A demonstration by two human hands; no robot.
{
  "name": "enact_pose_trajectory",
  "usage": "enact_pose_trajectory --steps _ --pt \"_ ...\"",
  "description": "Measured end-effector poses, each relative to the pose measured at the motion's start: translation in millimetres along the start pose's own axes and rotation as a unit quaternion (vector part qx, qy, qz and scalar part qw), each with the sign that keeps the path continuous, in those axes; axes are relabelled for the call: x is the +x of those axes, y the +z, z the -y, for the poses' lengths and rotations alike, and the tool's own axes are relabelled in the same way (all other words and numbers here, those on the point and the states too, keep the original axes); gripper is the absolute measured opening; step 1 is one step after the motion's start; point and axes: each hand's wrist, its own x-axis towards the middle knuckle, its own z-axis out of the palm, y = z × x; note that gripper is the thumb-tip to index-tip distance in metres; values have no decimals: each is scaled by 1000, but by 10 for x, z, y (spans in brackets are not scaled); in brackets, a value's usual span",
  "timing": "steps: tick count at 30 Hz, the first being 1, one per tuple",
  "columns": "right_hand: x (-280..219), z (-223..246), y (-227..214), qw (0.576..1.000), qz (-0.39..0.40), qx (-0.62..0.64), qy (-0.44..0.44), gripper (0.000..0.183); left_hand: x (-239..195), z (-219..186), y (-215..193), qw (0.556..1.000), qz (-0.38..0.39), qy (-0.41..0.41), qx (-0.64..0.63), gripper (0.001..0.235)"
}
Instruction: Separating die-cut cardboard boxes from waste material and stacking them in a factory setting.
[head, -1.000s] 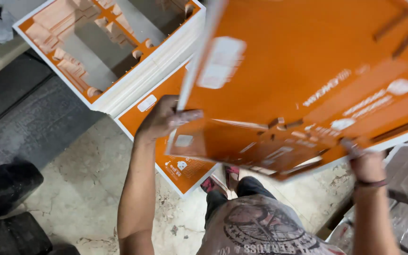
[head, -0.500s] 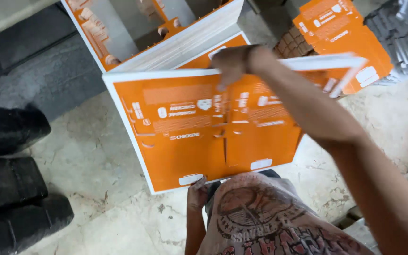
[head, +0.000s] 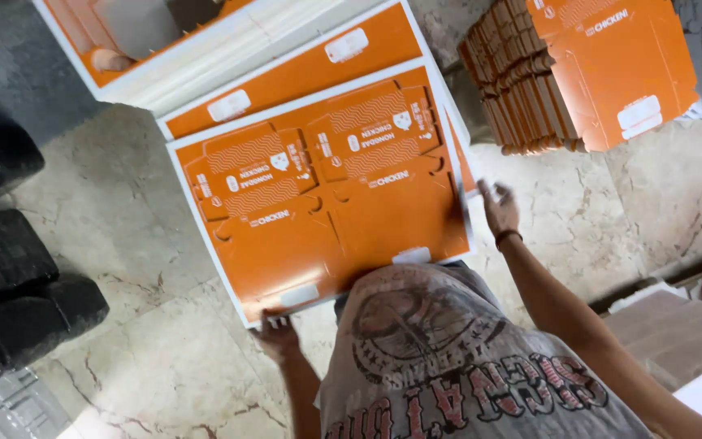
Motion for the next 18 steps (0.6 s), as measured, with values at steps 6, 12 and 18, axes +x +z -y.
enact_pose_trajectory --steps 6,12,18 --pt "-327 -171 -38 945 302 72 104 57 -393 -259 167 997 -27 53 54 106" --pt "-81 621 -349 954 295 35 33 64 -719 31 366 991 -30 79 99 89" --pt "95 837 -298 942 316 98 51 54 -535 -166 649 956 -10 55 287 60"
